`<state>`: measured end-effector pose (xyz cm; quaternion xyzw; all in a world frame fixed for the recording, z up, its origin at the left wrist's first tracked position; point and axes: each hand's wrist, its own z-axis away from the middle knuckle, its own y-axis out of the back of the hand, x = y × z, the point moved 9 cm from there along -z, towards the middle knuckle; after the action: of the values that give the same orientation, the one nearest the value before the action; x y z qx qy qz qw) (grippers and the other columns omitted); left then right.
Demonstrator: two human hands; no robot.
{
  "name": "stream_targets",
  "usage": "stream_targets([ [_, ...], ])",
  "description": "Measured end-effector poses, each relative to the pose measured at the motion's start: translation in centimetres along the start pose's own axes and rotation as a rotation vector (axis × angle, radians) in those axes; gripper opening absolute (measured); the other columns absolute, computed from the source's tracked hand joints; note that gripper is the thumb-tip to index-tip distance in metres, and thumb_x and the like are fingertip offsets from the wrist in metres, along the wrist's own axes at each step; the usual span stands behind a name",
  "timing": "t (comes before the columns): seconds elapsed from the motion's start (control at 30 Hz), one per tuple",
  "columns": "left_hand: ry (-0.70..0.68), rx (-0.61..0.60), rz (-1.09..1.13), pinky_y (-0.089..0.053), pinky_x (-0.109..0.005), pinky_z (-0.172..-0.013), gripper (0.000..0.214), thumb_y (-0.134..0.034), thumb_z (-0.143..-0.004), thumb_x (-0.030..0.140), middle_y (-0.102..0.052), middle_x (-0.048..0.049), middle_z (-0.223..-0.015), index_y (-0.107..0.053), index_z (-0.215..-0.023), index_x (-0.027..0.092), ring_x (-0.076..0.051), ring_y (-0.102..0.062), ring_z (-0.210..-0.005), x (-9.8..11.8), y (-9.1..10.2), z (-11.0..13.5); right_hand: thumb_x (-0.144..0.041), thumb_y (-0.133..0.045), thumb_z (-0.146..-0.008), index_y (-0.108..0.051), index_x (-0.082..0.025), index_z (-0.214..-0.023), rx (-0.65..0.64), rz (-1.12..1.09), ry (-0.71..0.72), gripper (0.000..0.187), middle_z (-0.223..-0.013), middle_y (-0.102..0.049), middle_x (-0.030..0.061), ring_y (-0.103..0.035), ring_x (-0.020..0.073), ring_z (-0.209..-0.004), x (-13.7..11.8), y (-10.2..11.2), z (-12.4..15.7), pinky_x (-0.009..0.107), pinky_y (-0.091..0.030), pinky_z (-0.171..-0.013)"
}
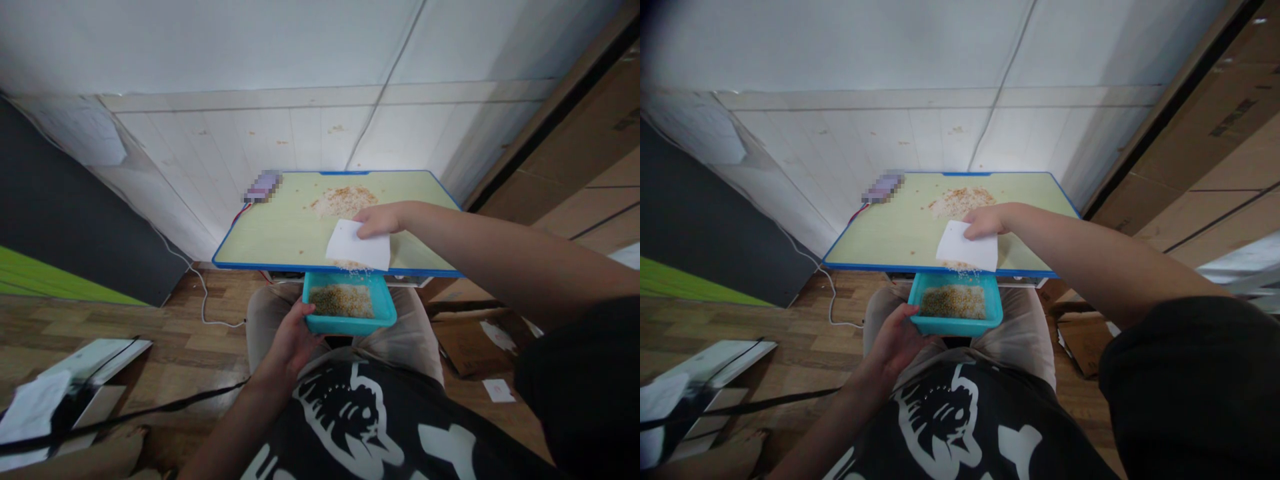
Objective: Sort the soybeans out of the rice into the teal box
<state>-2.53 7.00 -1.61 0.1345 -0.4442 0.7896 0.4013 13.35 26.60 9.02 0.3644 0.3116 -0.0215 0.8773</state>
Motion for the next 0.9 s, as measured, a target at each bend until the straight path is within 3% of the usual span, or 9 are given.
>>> stream_targets([
  [0.33,-0.005,-0.079,-0.008,-0.058,-0.035,-0.078,0.043,-0.075,-0.071,0.022,-0.078,-0.0062,-0.116,-0.071,-0.113,0.023,-0.027,-0.072,-0.103,-0.1,0.1,-0.5,-0.027,-0.063,-0.077,-0.072,-0.013,-0.111,-0.026,0.072,0.034,0.038,-0.086,-0.08,0.0082,-0.074,0.0214,-0.072,-0.6,-0.4,0.6,0.031,-0.057,-0.065],
  [0.63,-0.003,-0.041,0.012,-0.058,-0.036,-0.078,0.043,-0.072,-0.067,0.02,-0.079,-0.0061,-0.111,-0.071,-0.11,0.021,-0.026,-0.072,-0.097,0.2,-0.2,-0.1,-0.023,-0.059,-0.076,-0.071,-0.012,-0.109,-0.056,0.131,0.057,0.037,-0.084,-0.079,0.0074,-0.074,0.0225,-0.076,-0.9,-0.7,1.2,0.032,-0.058,-0.068],
  [0.9,-0.024,-0.062,-0.017,-0.058,-0.034,-0.078,0.04,-0.073,-0.066,0.021,-0.079,-0.0059,-0.109,-0.07,-0.106,0.022,-0.025,-0.072,-0.097,0.3,-0.4,-0.1,-0.022,-0.06,-0.076,-0.072,-0.014,-0.115,0.013,0.092,0.073,0.041,-0.09,-0.08,0.0089,-0.074,0.0258,-0.08,-2.0,1.1,1.8,0.037,-0.06,-0.072],
])
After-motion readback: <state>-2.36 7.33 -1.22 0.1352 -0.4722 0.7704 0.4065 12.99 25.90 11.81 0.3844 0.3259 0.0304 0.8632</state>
